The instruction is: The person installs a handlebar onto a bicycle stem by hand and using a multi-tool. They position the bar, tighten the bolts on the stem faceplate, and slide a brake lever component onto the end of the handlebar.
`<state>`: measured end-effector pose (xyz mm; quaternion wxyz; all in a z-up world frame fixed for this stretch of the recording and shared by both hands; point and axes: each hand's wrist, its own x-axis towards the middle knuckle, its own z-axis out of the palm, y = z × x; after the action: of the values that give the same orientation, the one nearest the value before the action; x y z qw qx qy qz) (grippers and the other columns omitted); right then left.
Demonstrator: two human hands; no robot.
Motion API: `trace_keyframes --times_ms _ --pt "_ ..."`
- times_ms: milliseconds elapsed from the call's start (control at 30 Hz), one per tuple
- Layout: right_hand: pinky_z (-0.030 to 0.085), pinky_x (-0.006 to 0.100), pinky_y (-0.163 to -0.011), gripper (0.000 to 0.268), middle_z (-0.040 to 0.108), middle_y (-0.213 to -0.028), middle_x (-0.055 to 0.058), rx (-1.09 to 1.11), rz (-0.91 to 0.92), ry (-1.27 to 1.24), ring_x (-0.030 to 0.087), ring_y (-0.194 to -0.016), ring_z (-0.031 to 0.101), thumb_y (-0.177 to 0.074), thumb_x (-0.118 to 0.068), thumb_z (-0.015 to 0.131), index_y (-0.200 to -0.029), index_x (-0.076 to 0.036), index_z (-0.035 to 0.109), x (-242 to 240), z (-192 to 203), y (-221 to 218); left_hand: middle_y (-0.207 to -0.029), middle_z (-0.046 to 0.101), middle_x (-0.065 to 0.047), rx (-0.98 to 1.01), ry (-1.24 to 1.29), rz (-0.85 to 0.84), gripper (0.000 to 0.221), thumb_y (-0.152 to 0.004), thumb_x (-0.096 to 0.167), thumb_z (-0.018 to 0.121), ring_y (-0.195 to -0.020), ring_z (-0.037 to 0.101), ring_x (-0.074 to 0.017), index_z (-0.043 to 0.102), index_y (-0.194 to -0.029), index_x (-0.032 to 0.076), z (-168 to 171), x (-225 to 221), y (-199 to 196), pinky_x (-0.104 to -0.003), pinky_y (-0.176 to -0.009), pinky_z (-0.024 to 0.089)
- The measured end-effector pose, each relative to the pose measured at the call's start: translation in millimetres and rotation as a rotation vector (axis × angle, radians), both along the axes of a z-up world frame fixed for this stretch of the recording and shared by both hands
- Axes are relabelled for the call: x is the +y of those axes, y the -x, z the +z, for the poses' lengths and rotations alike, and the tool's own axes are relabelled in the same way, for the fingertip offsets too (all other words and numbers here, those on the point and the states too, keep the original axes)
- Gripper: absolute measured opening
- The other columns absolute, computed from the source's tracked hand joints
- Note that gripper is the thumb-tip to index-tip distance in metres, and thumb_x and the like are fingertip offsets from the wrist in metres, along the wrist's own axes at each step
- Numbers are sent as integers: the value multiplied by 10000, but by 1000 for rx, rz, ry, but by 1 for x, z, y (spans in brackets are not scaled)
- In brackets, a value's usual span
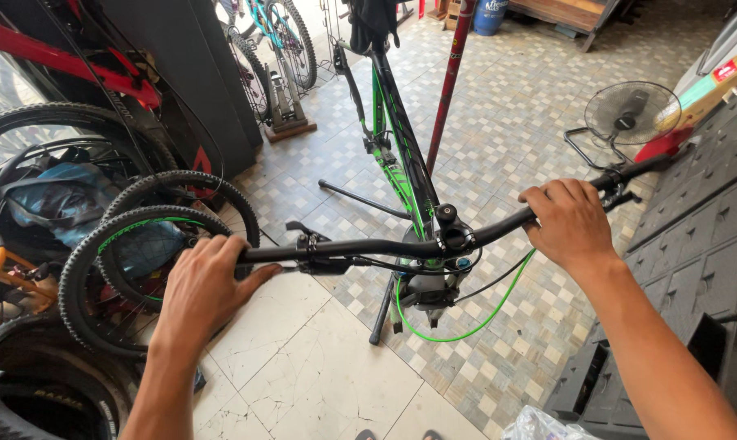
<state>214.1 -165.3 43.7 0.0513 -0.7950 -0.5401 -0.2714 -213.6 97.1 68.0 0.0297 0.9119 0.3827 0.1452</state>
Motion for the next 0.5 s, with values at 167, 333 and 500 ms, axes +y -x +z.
trace_keyframes --times_ms 167,333,500 --pt "346 440 -1211 432 646 -1215 78 73 37 -50 279 -1307 537 -744 -181 805 -1160 -148 694 14 -1 -9 -699 643 -70 -23 -77 -44 495 -784 538 778 -645 597 -213 671 -827 56 -9 -36 15 -389 -633 501" --pt "353 456 -1188 607 479 -1513 151 138 37 -60 347 -1462 400 -766 -143 795 -1341 -139 600 38 -4 -22 -639 633 -45 112 128 -47 474 -779 587 784 -485 605 -201 664 -816 130 -21 -98 28 -384 -501 495" --pt "425 450 -1134 744 316 -1642 129 261 57 -39 365 -1461 399 -789 -75 738 -1468 -224 473 64 3 -24 -518 575 -92 -229 160 -123 515 -619 559 891 -417 614 -279 654 -714 112 -81 -170 15 -436 -384 478"
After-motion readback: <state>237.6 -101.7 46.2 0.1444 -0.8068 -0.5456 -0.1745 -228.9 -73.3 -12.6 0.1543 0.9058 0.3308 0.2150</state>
